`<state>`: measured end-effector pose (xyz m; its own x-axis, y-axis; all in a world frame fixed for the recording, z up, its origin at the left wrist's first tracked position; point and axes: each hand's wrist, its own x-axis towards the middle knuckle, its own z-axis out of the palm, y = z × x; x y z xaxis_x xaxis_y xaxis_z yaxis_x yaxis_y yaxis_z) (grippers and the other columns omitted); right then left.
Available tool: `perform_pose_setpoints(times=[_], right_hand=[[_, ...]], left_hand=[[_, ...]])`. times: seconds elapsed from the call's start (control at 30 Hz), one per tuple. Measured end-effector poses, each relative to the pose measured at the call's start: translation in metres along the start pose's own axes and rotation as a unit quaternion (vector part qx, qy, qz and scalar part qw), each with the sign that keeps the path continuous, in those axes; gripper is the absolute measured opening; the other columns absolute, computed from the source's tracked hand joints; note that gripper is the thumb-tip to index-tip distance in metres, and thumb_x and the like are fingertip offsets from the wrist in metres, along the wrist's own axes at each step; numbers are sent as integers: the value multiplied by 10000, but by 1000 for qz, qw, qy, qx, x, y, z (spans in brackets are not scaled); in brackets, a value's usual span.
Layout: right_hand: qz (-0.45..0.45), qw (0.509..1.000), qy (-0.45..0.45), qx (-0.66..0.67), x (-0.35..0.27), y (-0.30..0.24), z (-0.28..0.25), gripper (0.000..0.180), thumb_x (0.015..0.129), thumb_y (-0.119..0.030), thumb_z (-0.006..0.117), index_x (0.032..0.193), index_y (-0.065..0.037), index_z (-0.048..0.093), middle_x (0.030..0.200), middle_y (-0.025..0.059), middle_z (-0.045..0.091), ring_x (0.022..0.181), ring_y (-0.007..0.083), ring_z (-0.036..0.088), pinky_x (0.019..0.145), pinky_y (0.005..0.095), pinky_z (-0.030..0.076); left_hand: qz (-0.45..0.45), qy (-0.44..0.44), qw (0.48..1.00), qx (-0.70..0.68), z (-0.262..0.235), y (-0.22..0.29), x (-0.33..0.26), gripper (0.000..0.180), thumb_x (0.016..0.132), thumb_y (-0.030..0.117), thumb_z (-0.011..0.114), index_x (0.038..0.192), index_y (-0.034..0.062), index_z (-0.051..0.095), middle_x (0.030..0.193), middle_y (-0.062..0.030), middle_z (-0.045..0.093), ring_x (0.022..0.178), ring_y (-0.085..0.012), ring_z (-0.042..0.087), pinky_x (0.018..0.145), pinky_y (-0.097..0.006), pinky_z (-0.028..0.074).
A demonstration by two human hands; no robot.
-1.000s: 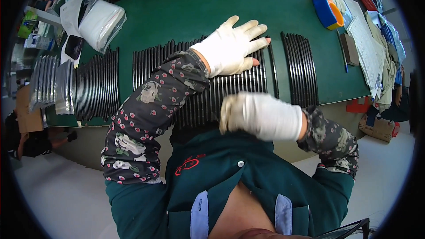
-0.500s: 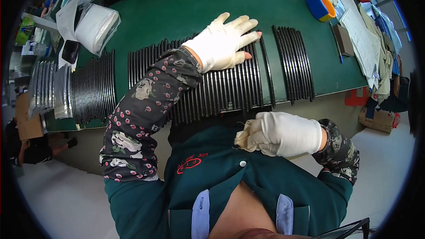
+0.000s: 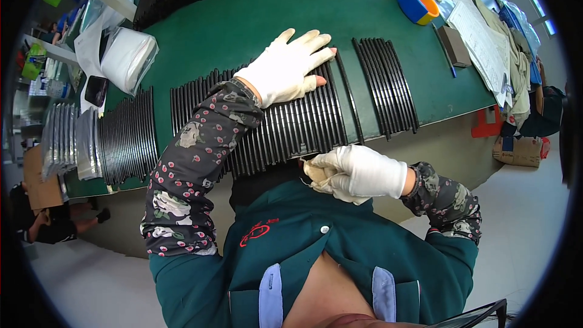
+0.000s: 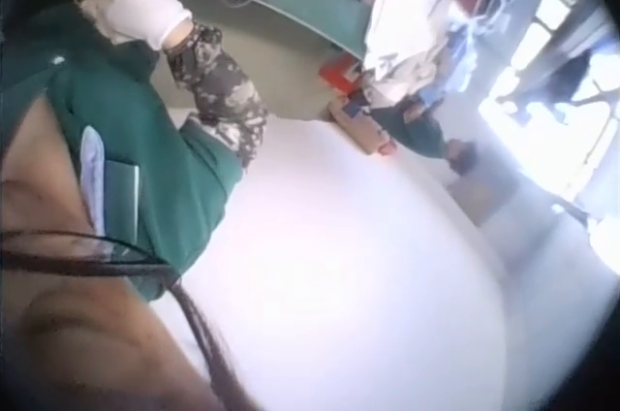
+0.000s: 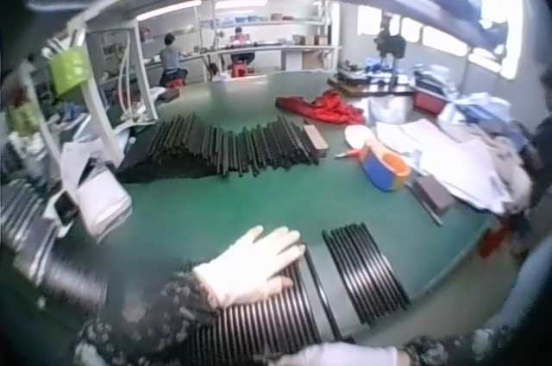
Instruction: Cleaning and organizing thin black rods on a workbench in a factory setting.
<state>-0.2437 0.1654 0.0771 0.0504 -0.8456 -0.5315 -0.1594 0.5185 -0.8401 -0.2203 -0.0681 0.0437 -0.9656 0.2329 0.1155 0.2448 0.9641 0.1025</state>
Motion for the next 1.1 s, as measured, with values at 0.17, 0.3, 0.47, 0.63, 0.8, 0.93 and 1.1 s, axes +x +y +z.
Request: perform_pose_setpoints(times=[0.17,0.3,0.47,0.63,0.8,0.93,1.1], right_hand=[[-137,985,-45,-95,-23,8,-21,289,826,35,538,1080,-38,654,766,85,616,573,180,583,563,297,489],[-212,967,16,-142,-53,-7,-53,181,784,-27,608,961,-28,647,839,142,629,823,320,615,727,375,501],[-262,953,-29,-148,-86,-8,-74,133,787,-79,647,915,-40,651,873,99,641,820,308,592,723,373,486],[-253,945,61,-200,-106,-2,-85,149,844,-219,689,859,-75,656,759,76,603,687,299,564,610,382,433],[-219,943,156,-194,-125,5,-108,154,785,-124,701,901,-50,630,808,93,615,758,280,609,675,362,481],[-209,933,272,-111,-119,15,-116,167,780,-78,693,910,-7,616,864,74,591,775,200,592,719,309,473],[-285,884,308,-205,-62,-4,-119,185,752,4,640,936,4,617,846,101,602,799,218,606,752,305,484]], left_hand=[[47,35,998,23,-9,14,11,594,892,337,589,1402,84,418,1498,-140,343,1412,-316,285,1131,-543,234],[118,51,991,-27,-4,38,33,623,839,303,657,1383,90,442,1504,-124,330,1410,-307,287,1123,-539,250],[173,83,980,-58,6,60,80,599,855,324,636,1376,97,448,1472,-124,369,1383,-305,330,1102,-507,304],[172,54,982,-52,30,70,106,555,910,386,557,1379,109,451,1464,-119,398,1392,-303,321,1112,-530,280],[165,9,985,-43,15,50,62,569,889,342,574,1395,117,441,1479,-119,381,1400,-304,313,1122,-546,256],[149,-32,988,-10,-7,34,34,582,898,352,544,1410,106,417,1490,-114,364,1407,-313,301,1130,-569,224],[73,33,997,23,4,23,64,601,902,379,529,1422,111,392,1503,-122,338,1407,-319,298,1136,-545,234]])
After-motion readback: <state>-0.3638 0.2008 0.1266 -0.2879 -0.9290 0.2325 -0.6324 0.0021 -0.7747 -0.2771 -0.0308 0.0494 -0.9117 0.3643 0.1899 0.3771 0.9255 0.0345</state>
